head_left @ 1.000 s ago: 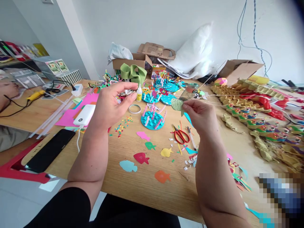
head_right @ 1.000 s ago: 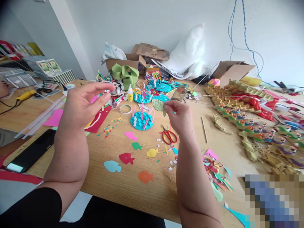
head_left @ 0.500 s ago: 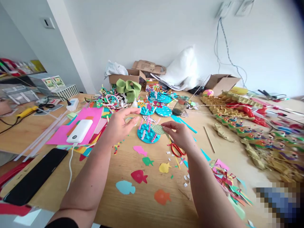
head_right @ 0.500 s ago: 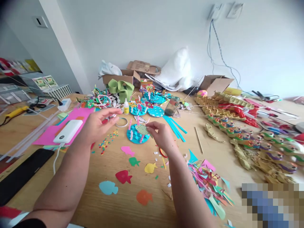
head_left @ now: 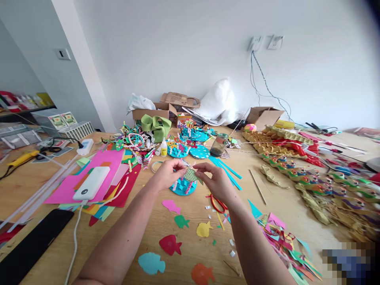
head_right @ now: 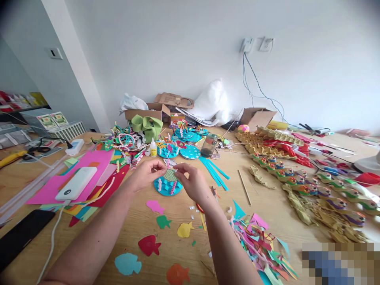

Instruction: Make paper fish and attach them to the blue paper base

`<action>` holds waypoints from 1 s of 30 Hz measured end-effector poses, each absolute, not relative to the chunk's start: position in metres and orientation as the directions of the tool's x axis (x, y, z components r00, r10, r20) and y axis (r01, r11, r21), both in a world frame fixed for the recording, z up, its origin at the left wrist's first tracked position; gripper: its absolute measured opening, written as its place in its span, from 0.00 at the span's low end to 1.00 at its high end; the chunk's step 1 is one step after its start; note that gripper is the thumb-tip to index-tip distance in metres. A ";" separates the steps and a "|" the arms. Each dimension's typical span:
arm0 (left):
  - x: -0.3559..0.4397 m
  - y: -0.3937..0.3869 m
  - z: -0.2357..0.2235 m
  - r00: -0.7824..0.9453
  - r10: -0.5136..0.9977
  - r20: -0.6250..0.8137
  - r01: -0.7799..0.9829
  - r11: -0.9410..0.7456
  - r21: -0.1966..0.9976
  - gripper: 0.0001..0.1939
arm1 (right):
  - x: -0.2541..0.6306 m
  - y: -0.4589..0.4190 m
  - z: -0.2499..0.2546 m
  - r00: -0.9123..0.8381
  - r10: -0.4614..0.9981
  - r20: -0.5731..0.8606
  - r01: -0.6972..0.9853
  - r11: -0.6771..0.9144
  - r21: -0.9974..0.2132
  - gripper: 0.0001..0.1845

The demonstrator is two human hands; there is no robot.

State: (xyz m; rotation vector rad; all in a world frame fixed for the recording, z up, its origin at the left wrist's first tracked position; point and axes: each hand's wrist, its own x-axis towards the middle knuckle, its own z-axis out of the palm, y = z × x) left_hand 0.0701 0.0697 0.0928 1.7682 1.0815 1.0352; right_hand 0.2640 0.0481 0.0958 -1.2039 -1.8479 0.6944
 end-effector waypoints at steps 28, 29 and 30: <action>0.060 0.180 0.039 0.166 0.978 0.124 0.189 -0.155 0.970 0.27 | 0.267 0.187 0.060 -0.350 0.894 0.281 0.599 0.444 -0.667 0.07; 0.060 0.180 0.037 0.178 0.978 0.112 0.176 -0.144 0.974 0.28 | 0.266 0.188 0.058 -0.367 0.887 0.279 0.594 0.455 -0.664 0.07; 0.060 0.180 0.036 0.188 0.976 0.107 0.169 -0.140 0.976 0.27 | 0.265 0.188 0.057 -0.379 0.882 0.279 0.591 0.463 -0.660 0.07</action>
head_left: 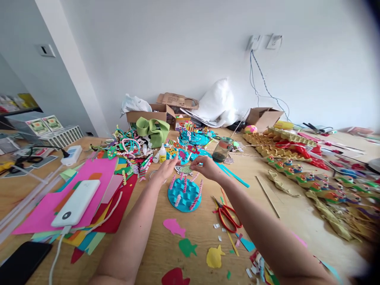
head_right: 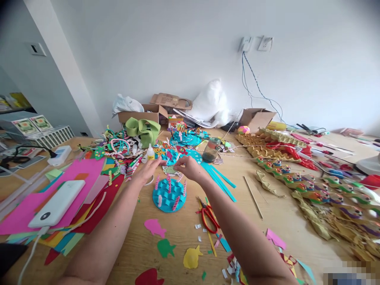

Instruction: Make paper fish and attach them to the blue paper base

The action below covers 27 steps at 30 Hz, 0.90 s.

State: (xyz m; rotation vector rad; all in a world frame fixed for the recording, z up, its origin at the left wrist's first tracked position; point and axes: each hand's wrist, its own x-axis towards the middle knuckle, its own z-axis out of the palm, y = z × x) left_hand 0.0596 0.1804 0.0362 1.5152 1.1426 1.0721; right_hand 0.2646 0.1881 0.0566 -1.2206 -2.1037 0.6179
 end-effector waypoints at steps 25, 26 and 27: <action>0.057 0.188 0.026 0.138 0.973 0.184 0.208 -0.210 0.955 0.20 | 0.274 0.158 0.039 -0.654 0.348 0.671 0.558 0.822 0.117 0.11; 0.057 0.188 0.026 0.140 0.972 0.191 0.207 -0.217 0.954 0.19 | 0.275 0.156 0.040 -0.666 0.324 0.672 0.548 0.824 0.145 0.12; 0.058 0.188 0.026 0.144 0.970 0.196 0.206 -0.223 0.953 0.19 | 0.276 0.154 0.041 -0.674 0.305 0.673 0.539 0.825 0.166 0.12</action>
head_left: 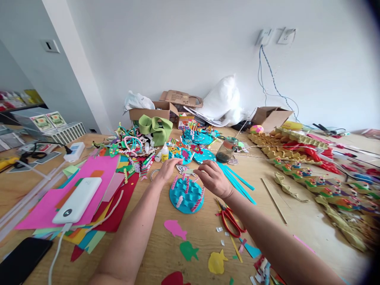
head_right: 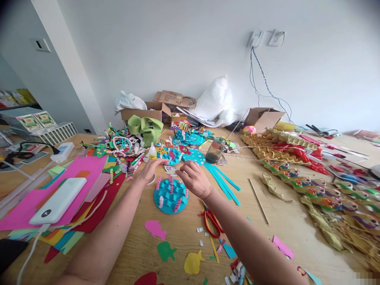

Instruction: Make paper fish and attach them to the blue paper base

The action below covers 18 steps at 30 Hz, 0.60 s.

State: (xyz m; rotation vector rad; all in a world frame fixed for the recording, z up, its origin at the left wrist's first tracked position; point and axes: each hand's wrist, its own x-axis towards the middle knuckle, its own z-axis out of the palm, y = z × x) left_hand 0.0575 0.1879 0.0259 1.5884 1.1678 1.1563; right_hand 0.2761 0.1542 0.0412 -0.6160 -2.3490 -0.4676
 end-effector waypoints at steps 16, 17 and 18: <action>0.061 0.177 0.034 0.197 0.974 0.109 0.258 -0.159 0.953 0.25 | 0.258 0.176 0.035 -0.465 0.664 0.586 0.634 0.711 -0.303 0.05; 0.061 0.176 0.035 0.210 0.972 0.105 0.269 -0.161 0.950 0.26 | 0.257 0.177 0.034 -0.464 0.673 0.577 0.633 0.707 -0.316 0.05; 0.061 0.176 0.035 0.225 0.969 0.104 0.277 -0.166 0.946 0.27 | 0.256 0.179 0.032 -0.461 0.680 0.571 0.631 0.703 -0.328 0.05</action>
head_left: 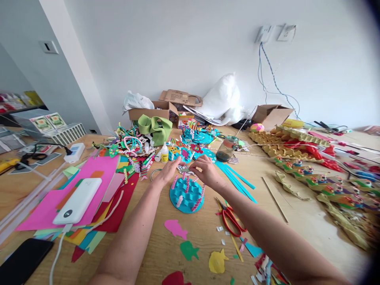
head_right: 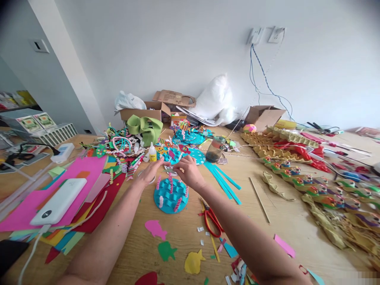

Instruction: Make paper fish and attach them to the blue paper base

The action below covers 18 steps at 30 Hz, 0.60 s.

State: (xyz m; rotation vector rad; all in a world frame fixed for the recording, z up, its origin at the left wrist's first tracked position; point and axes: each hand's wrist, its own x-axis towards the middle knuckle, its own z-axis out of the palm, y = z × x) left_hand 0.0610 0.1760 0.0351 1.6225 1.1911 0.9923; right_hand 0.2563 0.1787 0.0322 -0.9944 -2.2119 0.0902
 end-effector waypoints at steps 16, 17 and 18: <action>0.062 0.184 0.021 0.282 0.939 0.195 0.375 -0.296 0.879 0.17 | 0.254 0.190 0.028 -0.443 0.745 0.499 0.663 0.647 -0.377 0.03; 0.064 0.184 0.020 0.278 0.941 0.195 0.385 -0.295 0.874 0.17 | 0.254 0.191 0.028 -0.445 0.745 0.497 0.665 0.647 -0.374 0.03; 0.065 0.185 0.018 0.273 0.941 0.198 0.394 -0.297 0.870 0.16 | 0.254 0.191 0.029 -0.448 0.744 0.496 0.667 0.648 -0.369 0.03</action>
